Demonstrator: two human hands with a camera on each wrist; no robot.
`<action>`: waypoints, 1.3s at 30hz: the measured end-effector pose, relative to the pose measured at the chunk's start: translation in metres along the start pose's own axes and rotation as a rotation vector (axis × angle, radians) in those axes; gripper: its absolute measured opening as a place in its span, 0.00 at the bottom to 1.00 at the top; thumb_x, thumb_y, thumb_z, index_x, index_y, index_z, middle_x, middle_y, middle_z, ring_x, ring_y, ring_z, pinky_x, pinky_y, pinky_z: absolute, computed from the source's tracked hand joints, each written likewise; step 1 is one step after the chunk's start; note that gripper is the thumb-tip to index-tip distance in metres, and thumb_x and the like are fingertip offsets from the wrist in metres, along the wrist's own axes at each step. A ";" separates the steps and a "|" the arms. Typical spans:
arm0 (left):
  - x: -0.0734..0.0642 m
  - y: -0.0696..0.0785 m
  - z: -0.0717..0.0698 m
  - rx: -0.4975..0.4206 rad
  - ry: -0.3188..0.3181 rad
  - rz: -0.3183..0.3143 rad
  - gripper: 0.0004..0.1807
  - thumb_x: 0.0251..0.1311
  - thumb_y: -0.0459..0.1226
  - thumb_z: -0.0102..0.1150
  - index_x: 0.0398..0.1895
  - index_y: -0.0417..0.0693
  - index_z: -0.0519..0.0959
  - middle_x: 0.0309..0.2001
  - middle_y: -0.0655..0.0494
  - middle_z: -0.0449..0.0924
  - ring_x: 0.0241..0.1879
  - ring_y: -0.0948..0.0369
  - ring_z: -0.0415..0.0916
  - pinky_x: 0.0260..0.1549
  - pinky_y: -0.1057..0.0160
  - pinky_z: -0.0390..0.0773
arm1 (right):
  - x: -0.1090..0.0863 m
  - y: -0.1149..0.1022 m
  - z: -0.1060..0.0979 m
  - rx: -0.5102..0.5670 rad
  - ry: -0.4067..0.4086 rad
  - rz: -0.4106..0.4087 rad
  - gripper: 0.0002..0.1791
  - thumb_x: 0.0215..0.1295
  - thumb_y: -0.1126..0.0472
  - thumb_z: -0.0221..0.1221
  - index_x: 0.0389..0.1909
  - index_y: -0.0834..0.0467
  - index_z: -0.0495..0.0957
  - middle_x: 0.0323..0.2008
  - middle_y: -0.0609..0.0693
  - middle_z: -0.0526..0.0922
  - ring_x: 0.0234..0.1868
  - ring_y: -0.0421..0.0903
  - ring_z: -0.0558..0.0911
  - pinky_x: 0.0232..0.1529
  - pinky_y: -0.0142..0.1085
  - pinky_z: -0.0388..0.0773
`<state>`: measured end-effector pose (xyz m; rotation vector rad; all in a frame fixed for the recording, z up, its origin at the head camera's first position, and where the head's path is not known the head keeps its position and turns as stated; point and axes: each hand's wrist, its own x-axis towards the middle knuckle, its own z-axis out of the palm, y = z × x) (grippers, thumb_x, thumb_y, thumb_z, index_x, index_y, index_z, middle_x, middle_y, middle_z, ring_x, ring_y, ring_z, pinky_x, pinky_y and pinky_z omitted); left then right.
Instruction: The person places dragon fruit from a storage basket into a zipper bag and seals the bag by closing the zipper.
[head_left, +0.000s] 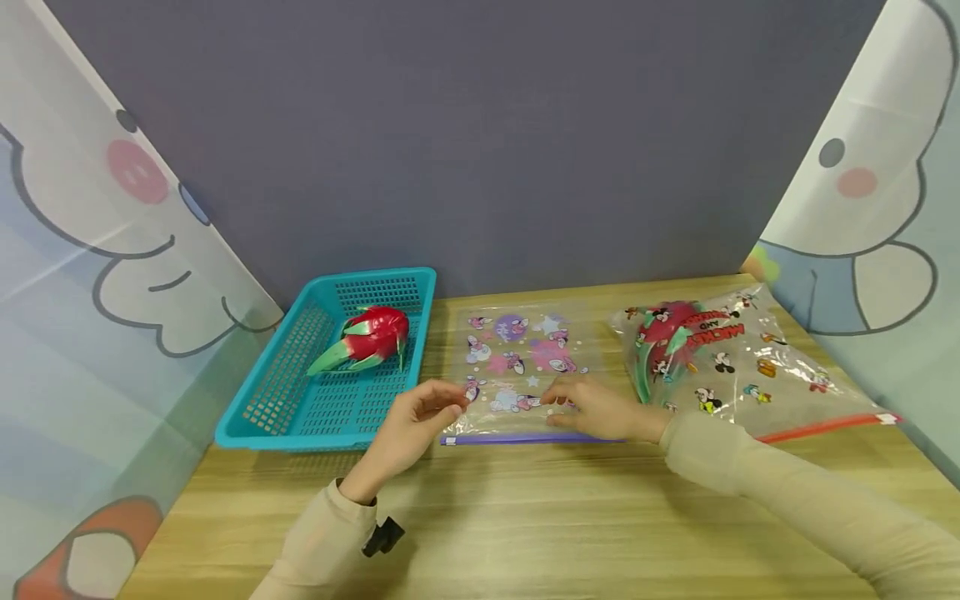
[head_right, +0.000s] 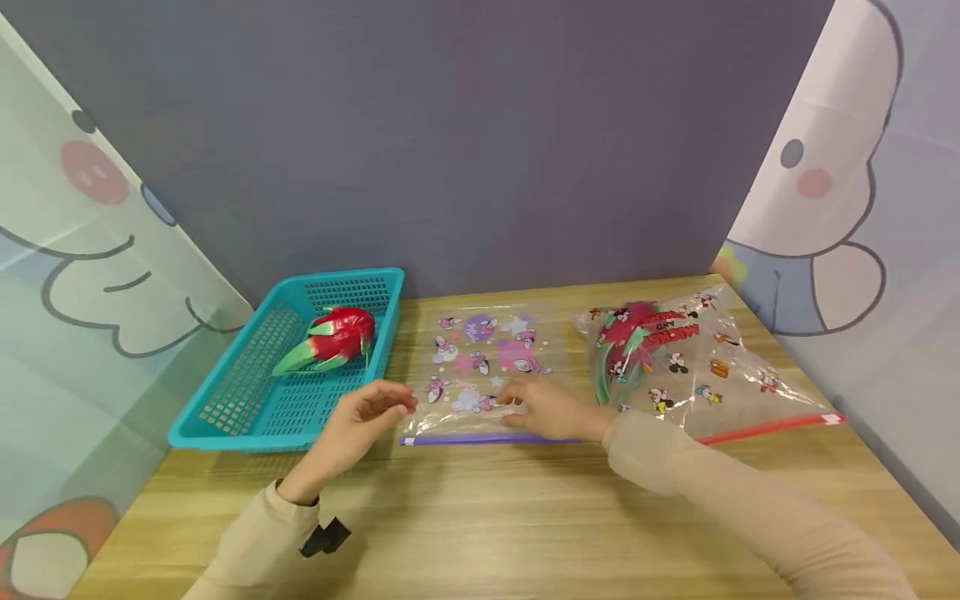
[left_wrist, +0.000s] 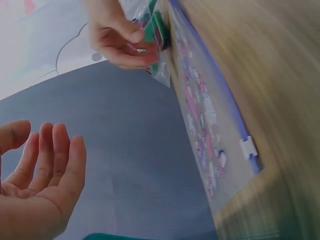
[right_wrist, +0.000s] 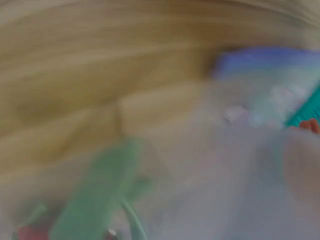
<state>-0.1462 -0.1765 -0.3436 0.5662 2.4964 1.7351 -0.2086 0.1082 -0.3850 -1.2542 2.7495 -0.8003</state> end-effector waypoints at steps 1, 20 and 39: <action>0.000 -0.001 0.000 -0.001 -0.002 -0.002 0.11 0.61 0.34 0.54 0.47 0.42 0.76 0.44 0.42 0.79 0.43 0.58 0.79 0.43 0.66 0.78 | 0.001 0.003 0.005 -0.001 -0.014 0.001 0.14 0.58 0.57 0.61 0.44 0.59 0.79 0.39 0.49 0.81 0.40 0.45 0.79 0.42 0.38 0.77; 0.000 -0.012 0.009 0.024 -0.021 -0.050 0.11 0.61 0.37 0.55 0.44 0.41 0.77 0.44 0.41 0.79 0.42 0.61 0.78 0.43 0.68 0.77 | 0.006 0.017 0.044 0.246 -0.012 0.017 0.16 0.46 0.58 0.69 0.37 0.59 0.80 0.34 0.47 0.80 0.34 0.41 0.76 0.37 0.29 0.76; 0.001 -0.015 0.013 -0.009 -0.017 -0.077 0.12 0.62 0.36 0.53 0.45 0.37 0.77 0.44 0.40 0.79 0.44 0.56 0.79 0.43 0.68 0.77 | 0.012 0.016 0.038 0.257 -0.066 0.058 0.04 0.56 0.63 0.62 0.30 0.58 0.84 0.28 0.44 0.81 0.31 0.35 0.76 0.34 0.26 0.75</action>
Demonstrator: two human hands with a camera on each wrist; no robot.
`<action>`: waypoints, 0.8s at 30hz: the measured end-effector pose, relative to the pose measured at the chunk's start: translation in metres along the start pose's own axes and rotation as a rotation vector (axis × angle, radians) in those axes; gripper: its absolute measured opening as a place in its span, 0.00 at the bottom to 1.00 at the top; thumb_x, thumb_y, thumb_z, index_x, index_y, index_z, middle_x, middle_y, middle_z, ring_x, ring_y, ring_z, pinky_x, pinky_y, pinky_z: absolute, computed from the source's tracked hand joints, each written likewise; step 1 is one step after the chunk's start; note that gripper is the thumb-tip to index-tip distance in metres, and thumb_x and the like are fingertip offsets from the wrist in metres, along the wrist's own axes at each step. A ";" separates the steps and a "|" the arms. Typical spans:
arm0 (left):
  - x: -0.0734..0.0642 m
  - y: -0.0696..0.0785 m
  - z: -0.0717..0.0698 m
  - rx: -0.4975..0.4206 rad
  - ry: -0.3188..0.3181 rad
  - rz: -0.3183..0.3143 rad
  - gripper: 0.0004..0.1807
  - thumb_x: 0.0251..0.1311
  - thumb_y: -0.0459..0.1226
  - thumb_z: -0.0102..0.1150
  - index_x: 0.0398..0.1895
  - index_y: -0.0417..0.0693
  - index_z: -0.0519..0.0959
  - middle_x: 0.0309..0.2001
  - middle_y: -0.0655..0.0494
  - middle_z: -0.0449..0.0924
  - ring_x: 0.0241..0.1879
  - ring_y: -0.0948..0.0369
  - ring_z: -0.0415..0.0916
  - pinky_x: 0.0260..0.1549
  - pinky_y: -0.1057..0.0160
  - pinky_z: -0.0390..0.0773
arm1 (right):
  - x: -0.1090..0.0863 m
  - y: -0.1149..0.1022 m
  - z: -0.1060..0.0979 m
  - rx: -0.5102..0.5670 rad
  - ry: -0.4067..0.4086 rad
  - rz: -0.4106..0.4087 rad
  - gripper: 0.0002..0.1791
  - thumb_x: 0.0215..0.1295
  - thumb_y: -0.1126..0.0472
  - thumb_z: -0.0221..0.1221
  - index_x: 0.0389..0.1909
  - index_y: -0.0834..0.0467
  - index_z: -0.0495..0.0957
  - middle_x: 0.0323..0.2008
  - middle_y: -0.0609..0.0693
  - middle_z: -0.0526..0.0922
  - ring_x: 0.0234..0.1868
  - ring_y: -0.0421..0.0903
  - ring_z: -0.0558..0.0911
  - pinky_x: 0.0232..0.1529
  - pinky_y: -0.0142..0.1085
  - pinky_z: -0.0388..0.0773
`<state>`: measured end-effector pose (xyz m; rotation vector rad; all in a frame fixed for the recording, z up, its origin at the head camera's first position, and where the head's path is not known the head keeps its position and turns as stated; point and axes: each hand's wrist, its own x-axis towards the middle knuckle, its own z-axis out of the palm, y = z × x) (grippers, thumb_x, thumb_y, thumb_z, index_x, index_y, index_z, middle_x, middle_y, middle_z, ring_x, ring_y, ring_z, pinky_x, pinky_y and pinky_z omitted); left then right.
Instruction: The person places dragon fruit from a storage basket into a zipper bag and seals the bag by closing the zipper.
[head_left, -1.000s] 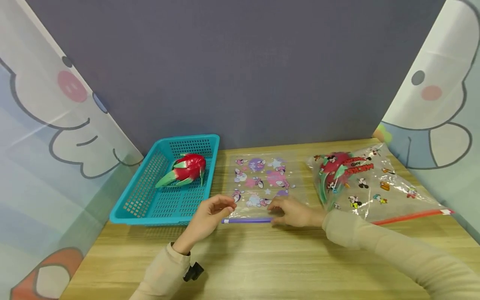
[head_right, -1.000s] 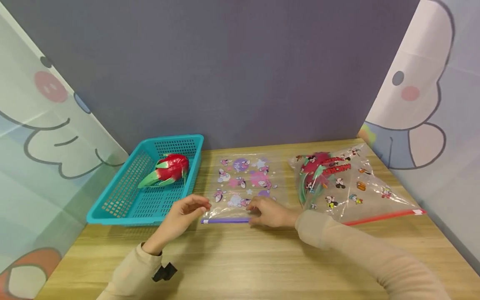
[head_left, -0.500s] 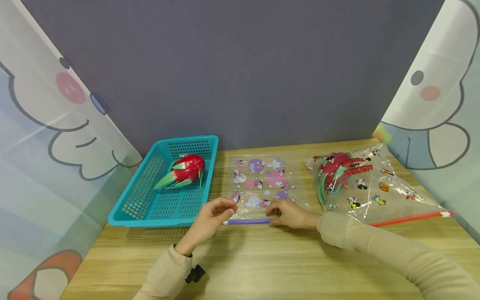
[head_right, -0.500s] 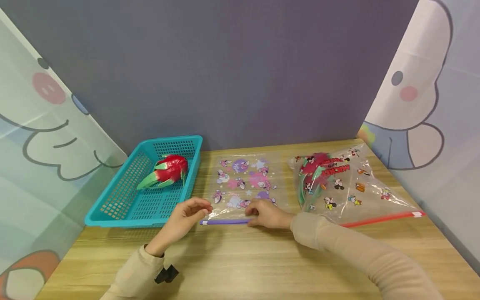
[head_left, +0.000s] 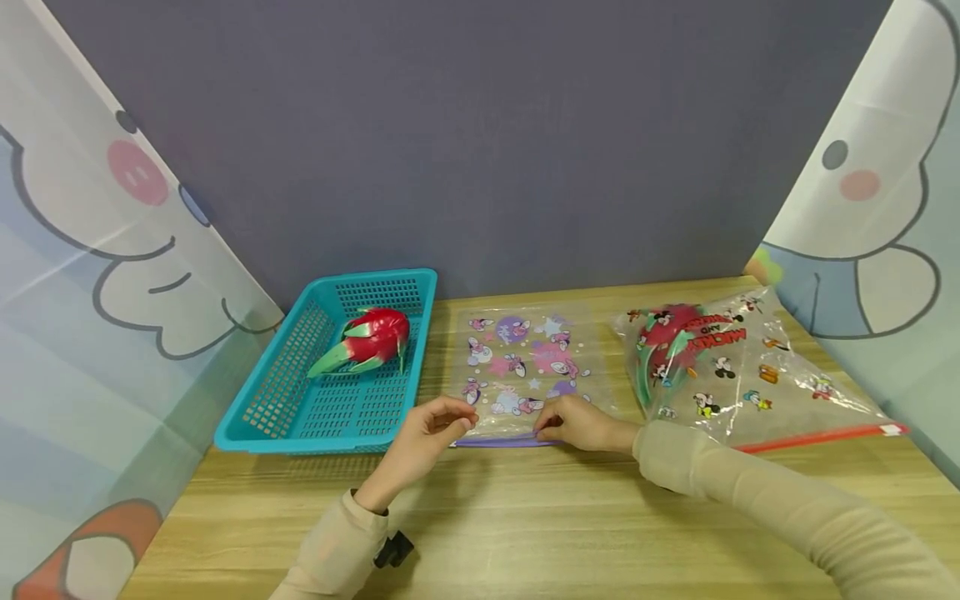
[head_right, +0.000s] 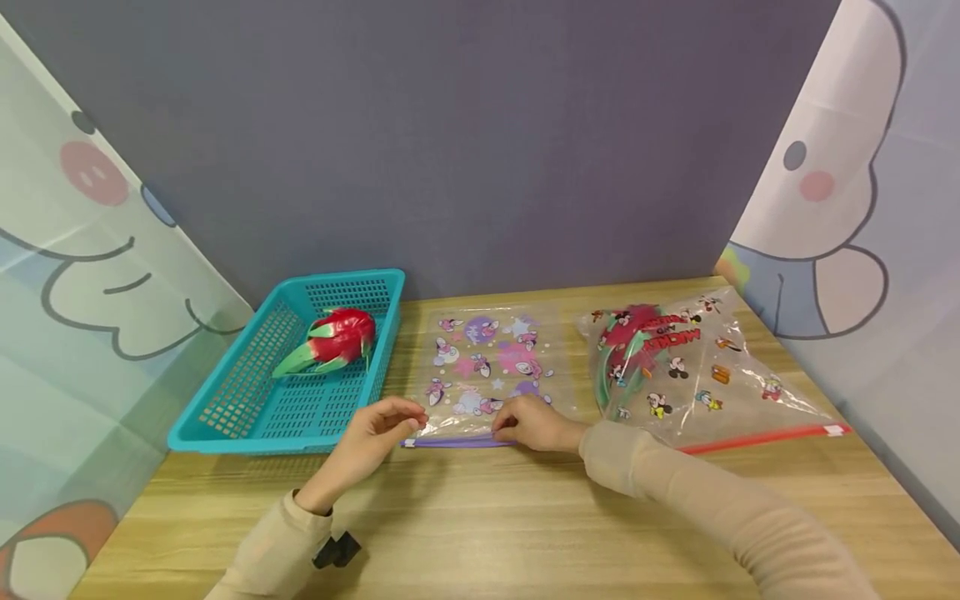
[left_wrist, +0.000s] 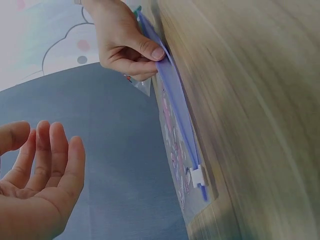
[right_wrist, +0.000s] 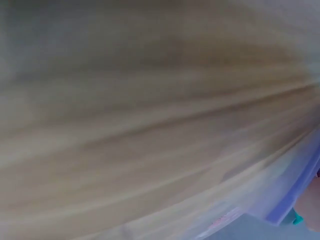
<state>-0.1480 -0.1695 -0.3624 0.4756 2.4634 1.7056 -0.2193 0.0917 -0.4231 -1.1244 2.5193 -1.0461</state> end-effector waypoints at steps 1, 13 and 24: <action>0.000 0.000 0.000 -0.004 0.000 -0.003 0.12 0.62 0.35 0.53 0.44 0.37 0.77 0.44 0.40 0.79 0.45 0.54 0.78 0.43 0.68 0.77 | 0.000 -0.001 0.000 -0.007 0.006 0.004 0.04 0.56 0.63 0.62 0.29 0.58 0.84 0.28 0.44 0.81 0.31 0.36 0.77 0.33 0.26 0.75; -0.002 -0.002 0.003 -0.038 -0.012 0.022 0.13 0.62 0.35 0.54 0.45 0.35 0.76 0.44 0.36 0.78 0.43 0.56 0.79 0.42 0.67 0.78 | 0.005 -0.026 -0.024 -0.009 0.070 0.070 0.03 0.54 0.67 0.62 0.28 0.62 0.84 0.27 0.49 0.84 0.26 0.36 0.78 0.27 0.25 0.75; 0.013 0.005 0.004 0.001 0.007 0.021 0.10 0.62 0.36 0.54 0.44 0.42 0.78 0.44 0.42 0.79 0.44 0.58 0.78 0.44 0.67 0.77 | 0.010 -0.054 -0.079 -0.077 0.190 0.199 0.05 0.56 0.64 0.62 0.31 0.60 0.84 0.31 0.52 0.84 0.28 0.41 0.80 0.28 0.32 0.76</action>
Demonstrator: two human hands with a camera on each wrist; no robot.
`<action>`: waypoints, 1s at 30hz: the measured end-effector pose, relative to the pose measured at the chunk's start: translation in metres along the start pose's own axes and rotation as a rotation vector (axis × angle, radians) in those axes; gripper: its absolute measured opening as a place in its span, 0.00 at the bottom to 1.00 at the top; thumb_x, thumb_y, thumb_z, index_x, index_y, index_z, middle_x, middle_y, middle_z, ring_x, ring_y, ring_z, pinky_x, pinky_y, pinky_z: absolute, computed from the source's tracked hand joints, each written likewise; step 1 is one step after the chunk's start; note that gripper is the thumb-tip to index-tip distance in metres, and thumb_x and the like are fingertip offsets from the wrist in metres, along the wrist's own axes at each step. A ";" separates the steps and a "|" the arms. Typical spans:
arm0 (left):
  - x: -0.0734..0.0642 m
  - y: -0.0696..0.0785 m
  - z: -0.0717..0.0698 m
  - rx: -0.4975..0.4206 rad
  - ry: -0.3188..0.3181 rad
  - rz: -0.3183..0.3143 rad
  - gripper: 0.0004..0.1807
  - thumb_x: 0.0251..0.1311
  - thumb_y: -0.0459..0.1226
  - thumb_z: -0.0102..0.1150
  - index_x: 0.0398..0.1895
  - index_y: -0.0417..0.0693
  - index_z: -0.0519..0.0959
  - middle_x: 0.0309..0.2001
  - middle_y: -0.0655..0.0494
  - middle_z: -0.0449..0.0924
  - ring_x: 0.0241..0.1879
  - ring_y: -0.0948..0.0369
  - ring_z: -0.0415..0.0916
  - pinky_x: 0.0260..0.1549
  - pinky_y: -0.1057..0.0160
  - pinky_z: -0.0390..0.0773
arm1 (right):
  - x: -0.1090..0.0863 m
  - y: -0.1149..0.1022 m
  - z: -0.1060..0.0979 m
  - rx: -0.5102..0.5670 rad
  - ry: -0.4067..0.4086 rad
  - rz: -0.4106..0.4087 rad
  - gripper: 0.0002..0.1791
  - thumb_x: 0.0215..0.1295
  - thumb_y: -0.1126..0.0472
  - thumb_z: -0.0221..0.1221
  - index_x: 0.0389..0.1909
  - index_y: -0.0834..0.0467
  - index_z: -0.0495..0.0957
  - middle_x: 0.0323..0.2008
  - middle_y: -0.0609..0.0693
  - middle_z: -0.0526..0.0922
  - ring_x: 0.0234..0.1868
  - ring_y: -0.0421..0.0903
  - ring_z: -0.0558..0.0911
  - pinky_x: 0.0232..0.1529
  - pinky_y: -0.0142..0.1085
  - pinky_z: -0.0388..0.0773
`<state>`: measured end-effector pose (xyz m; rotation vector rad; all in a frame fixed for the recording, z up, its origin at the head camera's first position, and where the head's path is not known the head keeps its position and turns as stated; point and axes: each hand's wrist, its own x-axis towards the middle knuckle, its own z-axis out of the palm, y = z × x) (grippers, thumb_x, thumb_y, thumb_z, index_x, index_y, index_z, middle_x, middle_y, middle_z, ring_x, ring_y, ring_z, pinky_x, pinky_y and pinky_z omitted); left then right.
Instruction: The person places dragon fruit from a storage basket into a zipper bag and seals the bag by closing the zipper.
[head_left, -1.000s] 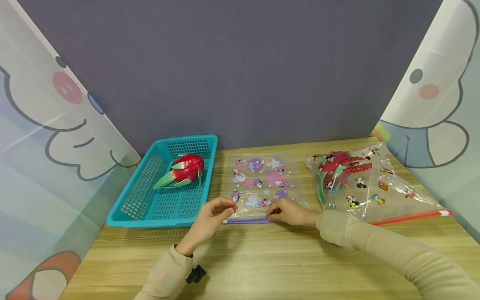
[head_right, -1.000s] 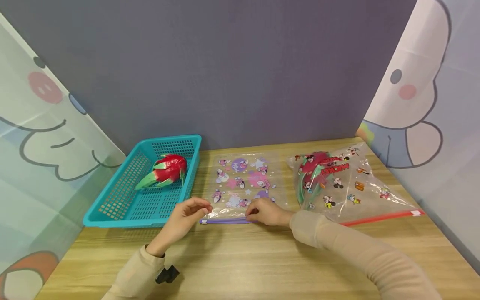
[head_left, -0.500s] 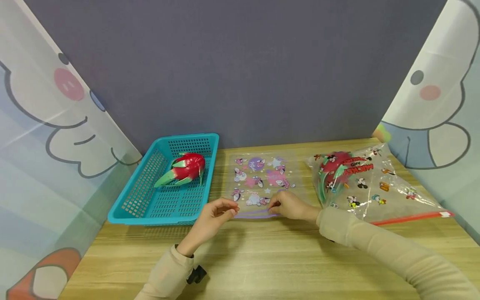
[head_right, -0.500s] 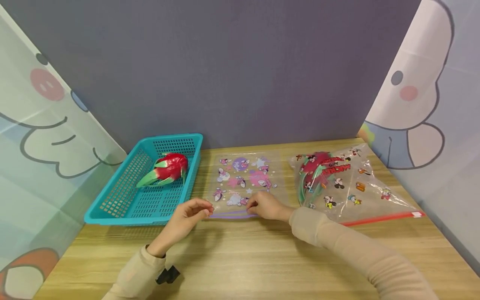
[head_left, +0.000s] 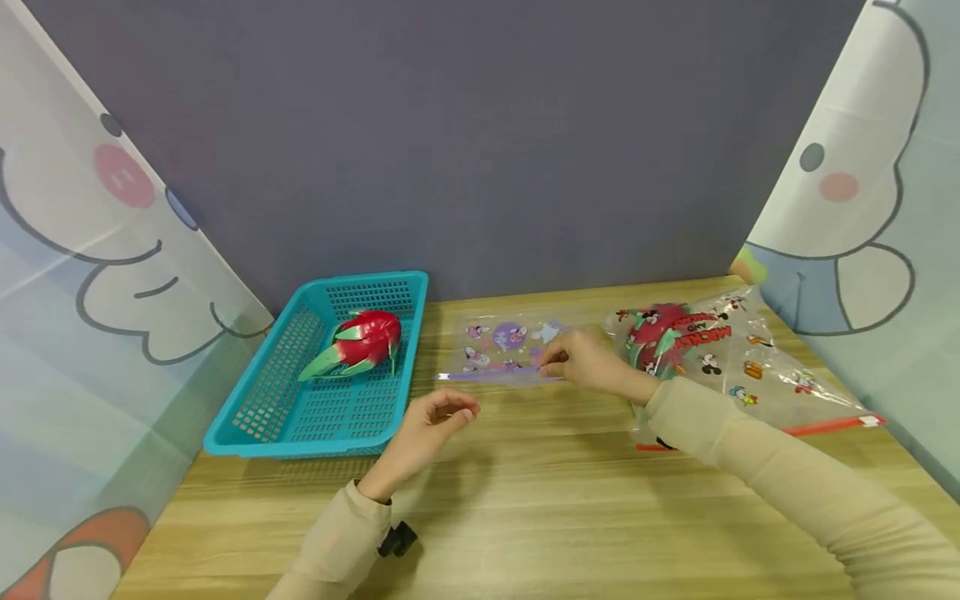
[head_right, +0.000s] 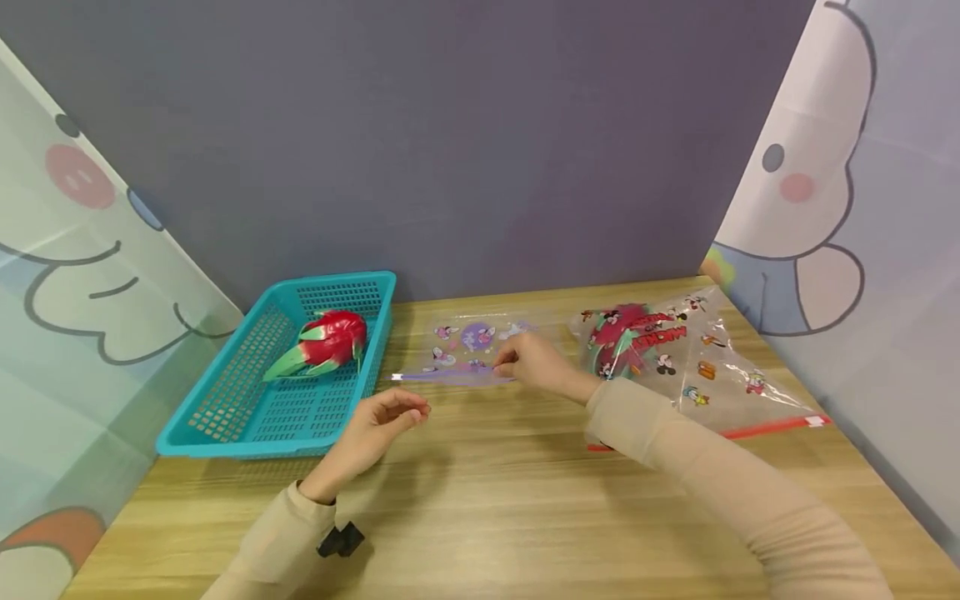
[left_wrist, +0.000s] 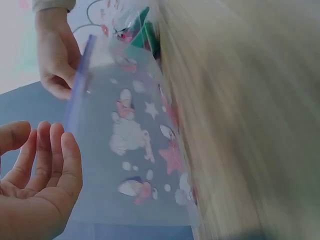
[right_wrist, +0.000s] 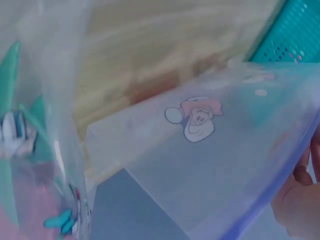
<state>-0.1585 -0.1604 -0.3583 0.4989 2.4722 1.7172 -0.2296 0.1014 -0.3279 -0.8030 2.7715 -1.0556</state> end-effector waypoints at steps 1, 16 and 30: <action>0.003 0.000 -0.001 -0.003 0.018 0.000 0.10 0.62 0.36 0.54 0.44 0.43 0.78 0.45 0.43 0.79 0.44 0.58 0.78 0.44 0.66 0.77 | 0.001 -0.001 -0.003 0.008 0.018 0.008 0.05 0.56 0.64 0.62 0.32 0.60 0.84 0.31 0.52 0.84 0.28 0.42 0.79 0.27 0.32 0.76; 0.056 0.012 -0.008 -0.051 0.350 0.028 0.11 0.60 0.33 0.56 0.44 0.38 0.78 0.44 0.42 0.80 0.43 0.56 0.77 0.43 0.65 0.75 | 0.002 -0.018 0.003 0.194 0.242 0.047 0.06 0.56 0.62 0.63 0.33 0.60 0.84 0.33 0.54 0.85 0.29 0.42 0.80 0.26 0.30 0.75; 0.073 0.027 -0.006 -0.083 0.451 -0.038 0.20 0.52 0.47 0.64 0.45 0.46 0.77 0.46 0.50 0.78 0.48 0.55 0.76 0.42 0.60 0.74 | 0.004 -0.043 0.030 0.216 0.257 0.008 0.06 0.58 0.64 0.61 0.35 0.60 0.84 0.33 0.51 0.82 0.31 0.42 0.79 0.30 0.31 0.76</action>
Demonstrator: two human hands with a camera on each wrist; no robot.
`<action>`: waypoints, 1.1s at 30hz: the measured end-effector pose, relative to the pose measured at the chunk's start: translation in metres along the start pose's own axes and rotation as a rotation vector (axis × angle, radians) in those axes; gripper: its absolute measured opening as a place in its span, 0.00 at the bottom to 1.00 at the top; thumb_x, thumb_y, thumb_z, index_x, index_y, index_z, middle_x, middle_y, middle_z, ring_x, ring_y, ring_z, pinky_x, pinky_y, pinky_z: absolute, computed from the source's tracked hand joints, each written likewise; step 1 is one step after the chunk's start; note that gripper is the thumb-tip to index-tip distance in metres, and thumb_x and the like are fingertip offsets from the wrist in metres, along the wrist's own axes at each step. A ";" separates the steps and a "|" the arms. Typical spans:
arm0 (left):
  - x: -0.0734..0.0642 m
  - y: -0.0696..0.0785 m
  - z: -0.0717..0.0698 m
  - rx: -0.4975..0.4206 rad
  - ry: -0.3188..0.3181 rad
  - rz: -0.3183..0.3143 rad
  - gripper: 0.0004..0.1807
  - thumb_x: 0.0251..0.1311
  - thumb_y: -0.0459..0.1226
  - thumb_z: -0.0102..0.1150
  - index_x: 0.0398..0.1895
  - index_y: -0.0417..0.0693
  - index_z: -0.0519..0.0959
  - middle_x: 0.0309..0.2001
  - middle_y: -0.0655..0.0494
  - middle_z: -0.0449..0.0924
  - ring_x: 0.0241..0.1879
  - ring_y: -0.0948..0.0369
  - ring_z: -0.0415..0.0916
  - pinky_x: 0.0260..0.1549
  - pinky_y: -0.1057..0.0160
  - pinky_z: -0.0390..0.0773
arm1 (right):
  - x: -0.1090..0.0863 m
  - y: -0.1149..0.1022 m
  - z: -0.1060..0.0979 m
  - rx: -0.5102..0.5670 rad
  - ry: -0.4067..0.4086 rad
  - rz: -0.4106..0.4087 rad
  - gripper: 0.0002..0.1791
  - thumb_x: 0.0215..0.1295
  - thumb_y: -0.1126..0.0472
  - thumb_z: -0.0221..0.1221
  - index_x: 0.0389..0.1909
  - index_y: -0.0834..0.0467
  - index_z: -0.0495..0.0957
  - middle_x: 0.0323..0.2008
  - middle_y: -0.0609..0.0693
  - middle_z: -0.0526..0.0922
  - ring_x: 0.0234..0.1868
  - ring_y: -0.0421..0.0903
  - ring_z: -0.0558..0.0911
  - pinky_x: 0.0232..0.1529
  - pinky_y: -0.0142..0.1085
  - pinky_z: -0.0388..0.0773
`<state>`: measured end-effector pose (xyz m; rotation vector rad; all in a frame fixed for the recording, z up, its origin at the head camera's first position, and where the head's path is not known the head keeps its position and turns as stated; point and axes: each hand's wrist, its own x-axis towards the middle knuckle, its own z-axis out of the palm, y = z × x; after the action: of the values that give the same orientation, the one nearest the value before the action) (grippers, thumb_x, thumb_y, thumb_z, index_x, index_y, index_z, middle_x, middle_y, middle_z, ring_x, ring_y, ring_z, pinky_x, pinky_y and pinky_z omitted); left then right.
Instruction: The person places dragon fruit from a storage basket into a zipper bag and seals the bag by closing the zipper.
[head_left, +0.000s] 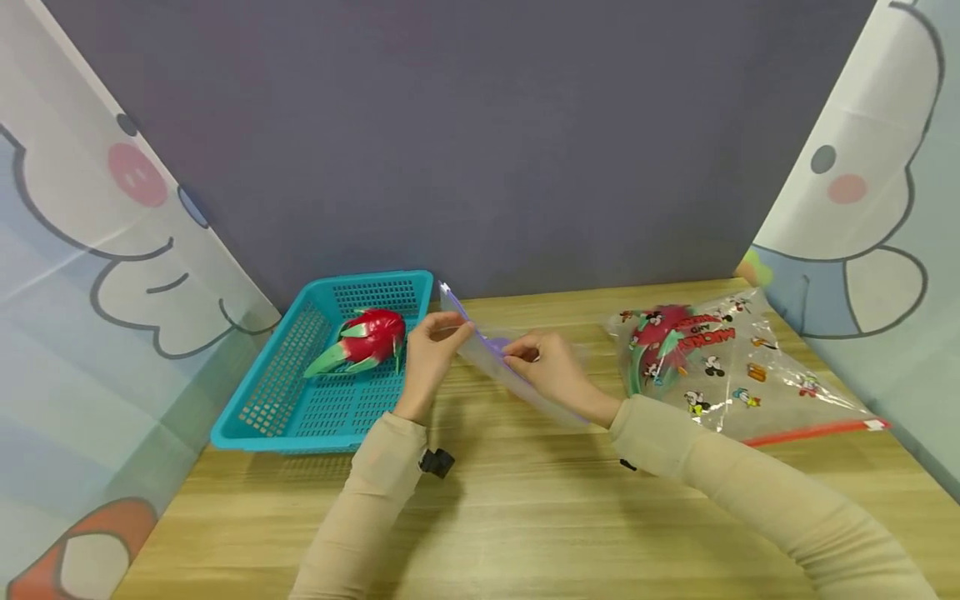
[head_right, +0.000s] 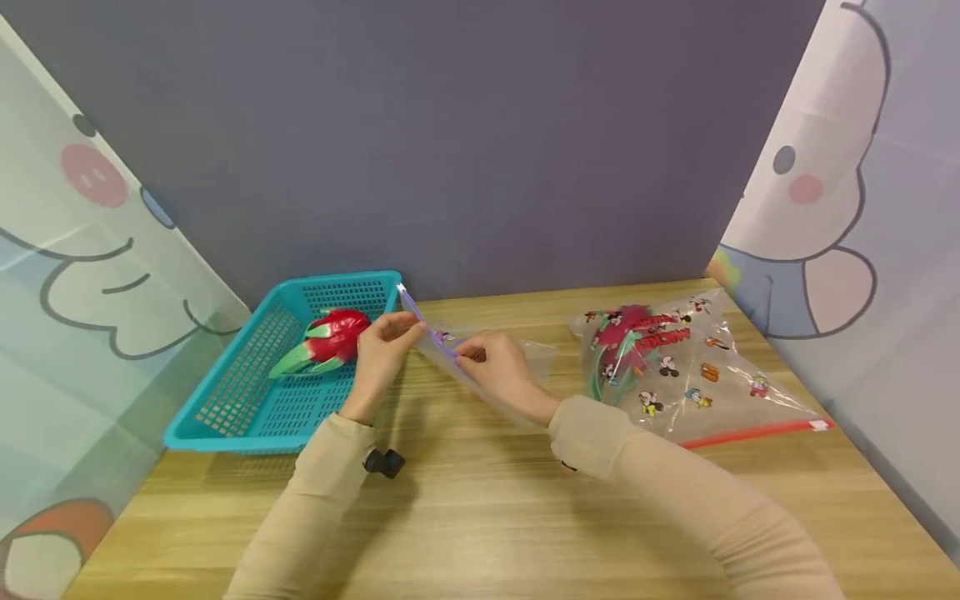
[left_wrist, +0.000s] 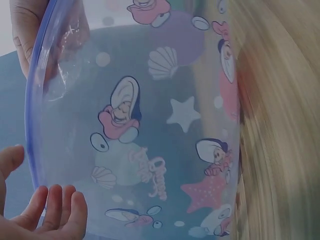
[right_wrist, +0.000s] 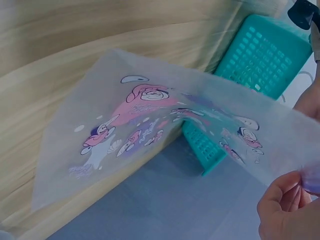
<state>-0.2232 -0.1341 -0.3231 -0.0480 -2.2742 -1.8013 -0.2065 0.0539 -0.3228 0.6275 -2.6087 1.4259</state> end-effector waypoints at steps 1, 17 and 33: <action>0.000 0.000 0.000 0.004 -0.006 -0.004 0.20 0.53 0.46 0.64 0.45 0.46 0.77 0.46 0.49 0.78 0.48 0.55 0.76 0.42 0.60 0.74 | 0.000 0.000 0.001 0.007 -0.005 0.001 0.06 0.58 0.64 0.61 0.35 0.60 0.83 0.33 0.51 0.82 0.31 0.42 0.79 0.30 0.31 0.76; 0.007 0.004 0.017 -0.076 0.028 -0.055 0.15 0.51 0.28 0.58 0.44 0.35 0.76 0.40 0.43 0.79 0.35 0.59 0.80 0.39 0.63 0.80 | 0.000 0.000 -0.004 -0.020 0.022 -0.038 0.07 0.58 0.65 0.61 0.35 0.62 0.83 0.34 0.52 0.83 0.30 0.43 0.79 0.28 0.31 0.76; 0.015 0.008 0.029 0.109 0.082 0.067 0.07 0.49 0.34 0.65 0.31 0.41 0.80 0.31 0.48 0.81 0.29 0.59 0.77 0.28 0.65 0.77 | 0.010 0.014 -0.057 -0.368 -0.080 -0.034 0.08 0.58 0.64 0.60 0.36 0.65 0.82 0.30 0.57 0.84 0.26 0.47 0.81 0.27 0.36 0.78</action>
<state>-0.2417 -0.1057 -0.3186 -0.0310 -2.2807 -1.6143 -0.2275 0.1044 -0.2989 0.6841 -2.8003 0.8899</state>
